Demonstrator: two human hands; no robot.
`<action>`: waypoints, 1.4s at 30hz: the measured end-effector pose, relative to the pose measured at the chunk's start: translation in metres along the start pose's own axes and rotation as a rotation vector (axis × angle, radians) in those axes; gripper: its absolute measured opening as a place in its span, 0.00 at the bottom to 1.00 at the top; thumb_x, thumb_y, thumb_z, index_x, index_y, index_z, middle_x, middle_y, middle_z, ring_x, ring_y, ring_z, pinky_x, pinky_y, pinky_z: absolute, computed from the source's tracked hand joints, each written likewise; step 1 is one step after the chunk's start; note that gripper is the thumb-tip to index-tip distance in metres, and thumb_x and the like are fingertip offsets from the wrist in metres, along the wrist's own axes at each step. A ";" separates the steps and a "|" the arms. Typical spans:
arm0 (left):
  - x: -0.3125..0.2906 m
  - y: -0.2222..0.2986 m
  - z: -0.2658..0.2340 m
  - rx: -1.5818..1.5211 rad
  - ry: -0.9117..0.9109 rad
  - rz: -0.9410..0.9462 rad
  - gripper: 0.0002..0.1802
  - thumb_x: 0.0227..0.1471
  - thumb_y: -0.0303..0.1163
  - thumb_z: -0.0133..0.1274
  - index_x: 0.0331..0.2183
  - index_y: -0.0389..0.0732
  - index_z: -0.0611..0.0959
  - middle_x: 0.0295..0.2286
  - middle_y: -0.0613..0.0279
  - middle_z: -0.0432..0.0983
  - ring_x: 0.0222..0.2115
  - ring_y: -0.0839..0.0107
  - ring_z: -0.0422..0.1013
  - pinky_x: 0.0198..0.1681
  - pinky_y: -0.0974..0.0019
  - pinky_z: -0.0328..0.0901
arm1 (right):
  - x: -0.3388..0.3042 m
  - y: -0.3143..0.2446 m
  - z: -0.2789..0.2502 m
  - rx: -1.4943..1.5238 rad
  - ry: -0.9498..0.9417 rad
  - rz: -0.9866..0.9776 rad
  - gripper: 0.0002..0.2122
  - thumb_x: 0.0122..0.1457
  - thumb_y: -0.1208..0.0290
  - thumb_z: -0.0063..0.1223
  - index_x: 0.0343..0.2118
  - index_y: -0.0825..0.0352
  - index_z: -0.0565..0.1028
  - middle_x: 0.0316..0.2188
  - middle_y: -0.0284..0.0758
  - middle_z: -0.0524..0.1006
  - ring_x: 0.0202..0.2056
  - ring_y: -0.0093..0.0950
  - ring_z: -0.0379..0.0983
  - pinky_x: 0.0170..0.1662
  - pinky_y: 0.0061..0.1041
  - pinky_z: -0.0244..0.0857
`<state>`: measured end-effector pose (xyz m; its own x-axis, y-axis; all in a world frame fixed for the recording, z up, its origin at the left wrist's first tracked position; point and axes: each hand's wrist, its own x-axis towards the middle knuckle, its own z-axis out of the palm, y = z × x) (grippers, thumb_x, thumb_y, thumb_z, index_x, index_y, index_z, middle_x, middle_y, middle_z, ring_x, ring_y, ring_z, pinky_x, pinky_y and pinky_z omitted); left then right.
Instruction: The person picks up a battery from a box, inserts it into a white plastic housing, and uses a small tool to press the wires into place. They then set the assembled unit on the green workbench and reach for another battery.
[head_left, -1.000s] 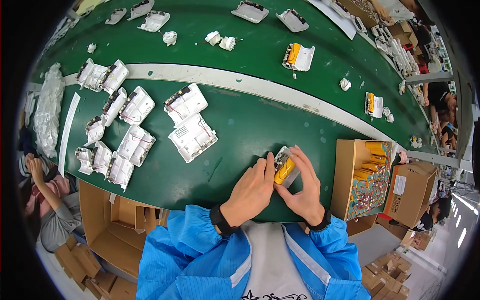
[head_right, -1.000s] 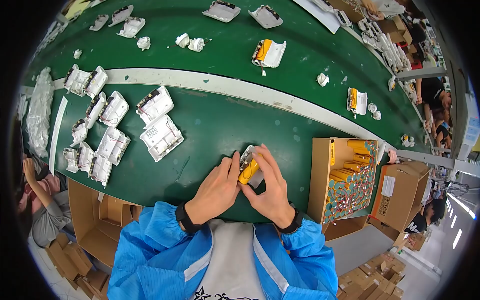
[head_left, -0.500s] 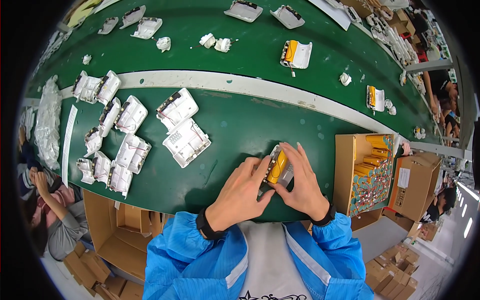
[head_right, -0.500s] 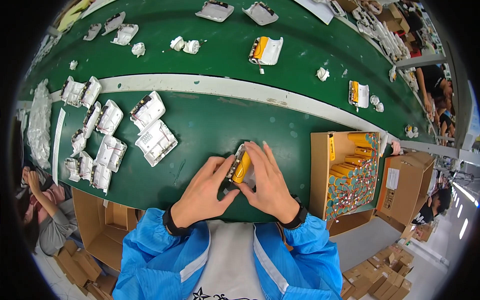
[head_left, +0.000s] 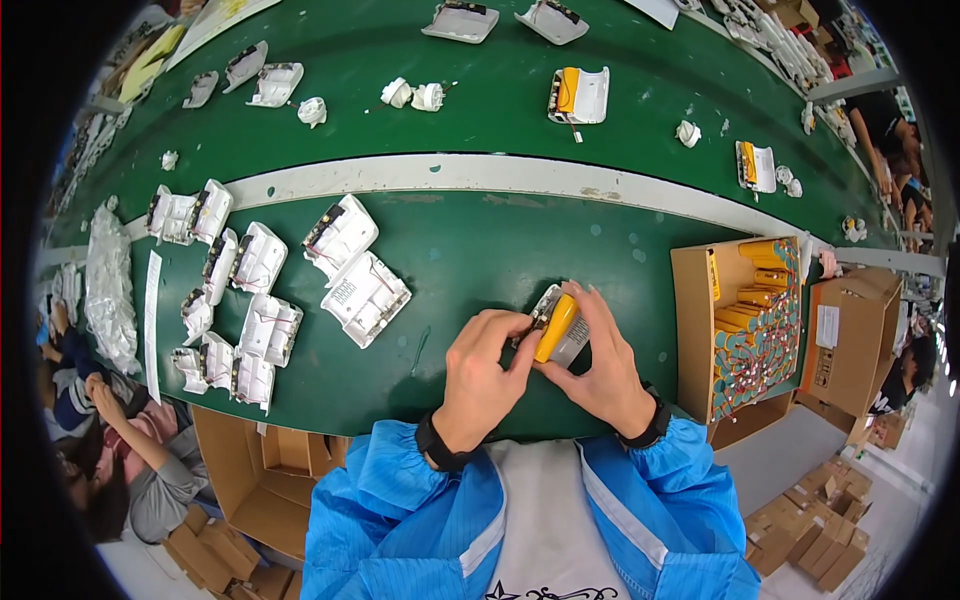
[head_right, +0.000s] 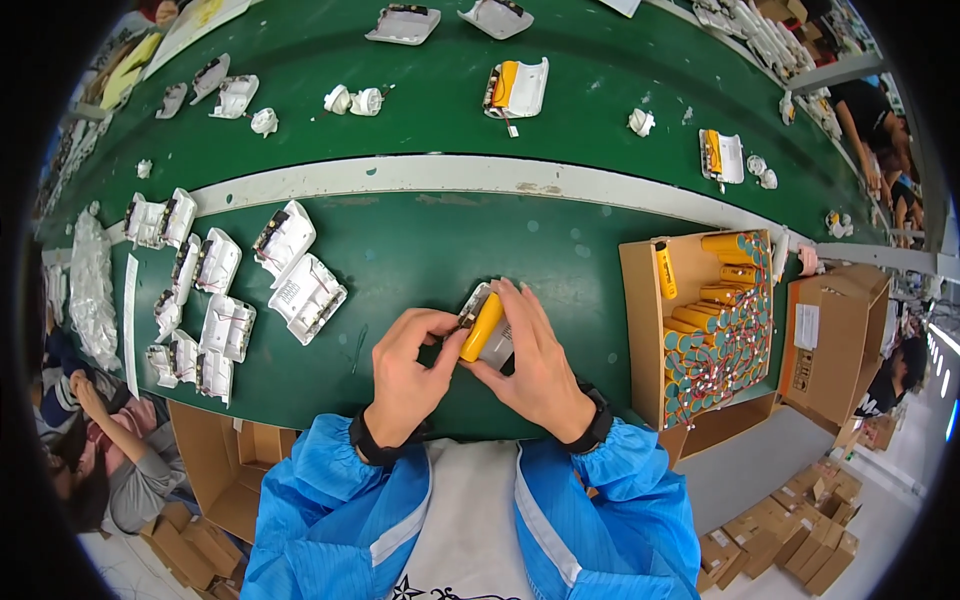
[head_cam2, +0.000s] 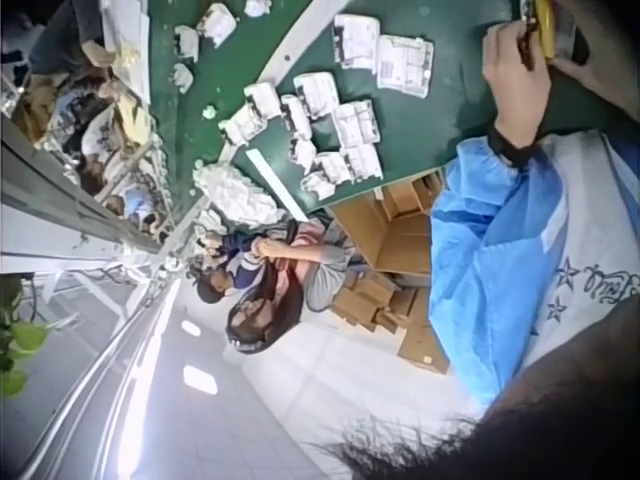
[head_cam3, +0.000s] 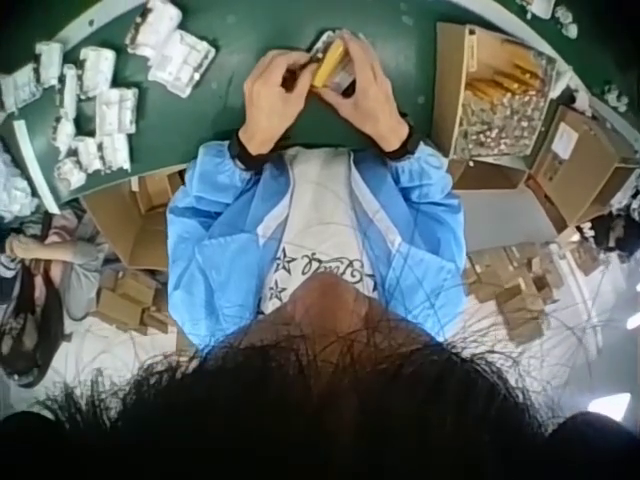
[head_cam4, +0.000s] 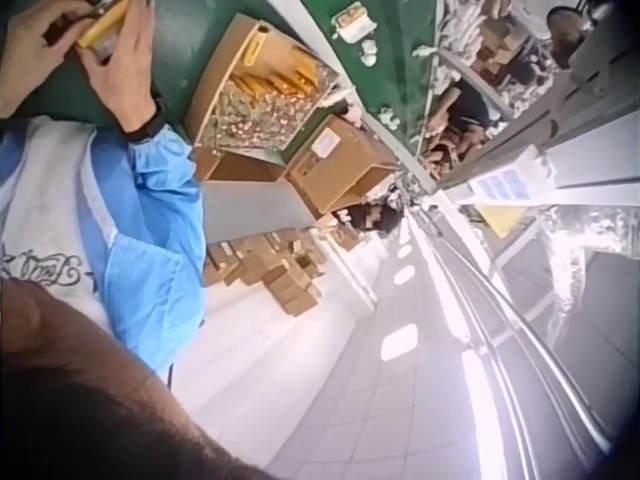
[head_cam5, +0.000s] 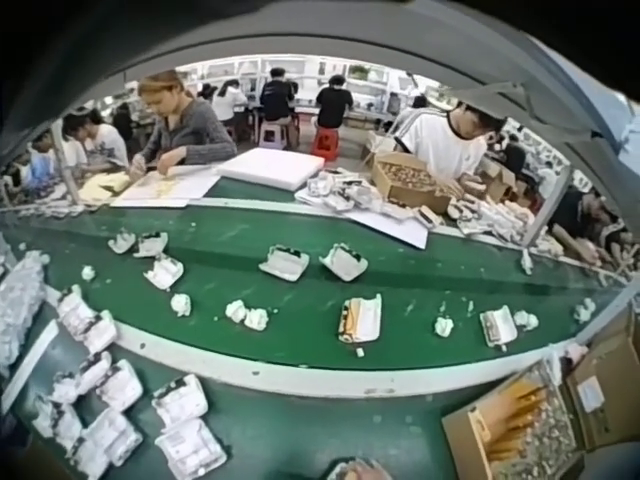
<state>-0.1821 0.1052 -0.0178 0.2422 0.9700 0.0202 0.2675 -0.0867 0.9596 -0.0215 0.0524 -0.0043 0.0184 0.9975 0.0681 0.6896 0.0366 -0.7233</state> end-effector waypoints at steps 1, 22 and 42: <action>-0.001 -0.001 0.000 0.005 -0.007 0.003 0.08 0.41 0.18 0.65 0.28 0.36 0.84 0.31 0.58 0.79 0.30 0.61 0.76 0.33 0.64 0.71 | 0.000 0.001 0.000 0.005 0.007 0.004 0.43 0.42 0.78 0.71 0.63 0.75 0.59 0.58 0.51 0.68 0.59 0.49 0.66 0.65 0.47 0.57; 0.003 0.006 -0.013 0.278 -0.253 0.411 0.13 0.40 0.17 0.63 0.33 0.34 0.83 0.31 0.59 0.74 0.29 0.61 0.71 0.31 0.65 0.68 | -0.004 0.004 0.003 0.004 0.075 0.012 0.41 0.41 0.76 0.72 0.61 0.71 0.63 0.59 0.46 0.69 0.59 0.49 0.66 0.64 0.42 0.61; 0.007 0.014 -0.004 0.165 -0.168 0.100 0.13 0.45 0.19 0.66 0.36 0.34 0.82 0.34 0.63 0.75 0.32 0.77 0.74 0.30 0.76 0.66 | -0.003 -0.004 0.003 -0.040 0.058 0.034 0.40 0.42 0.77 0.71 0.60 0.74 0.62 0.56 0.52 0.70 0.54 0.51 0.70 0.57 0.42 0.64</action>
<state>-0.1802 0.1113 -0.0031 0.4230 0.9046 0.0526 0.3796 -0.2296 0.8962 -0.0261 0.0495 -0.0039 0.0834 0.9929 0.0850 0.7165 -0.0005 -0.6975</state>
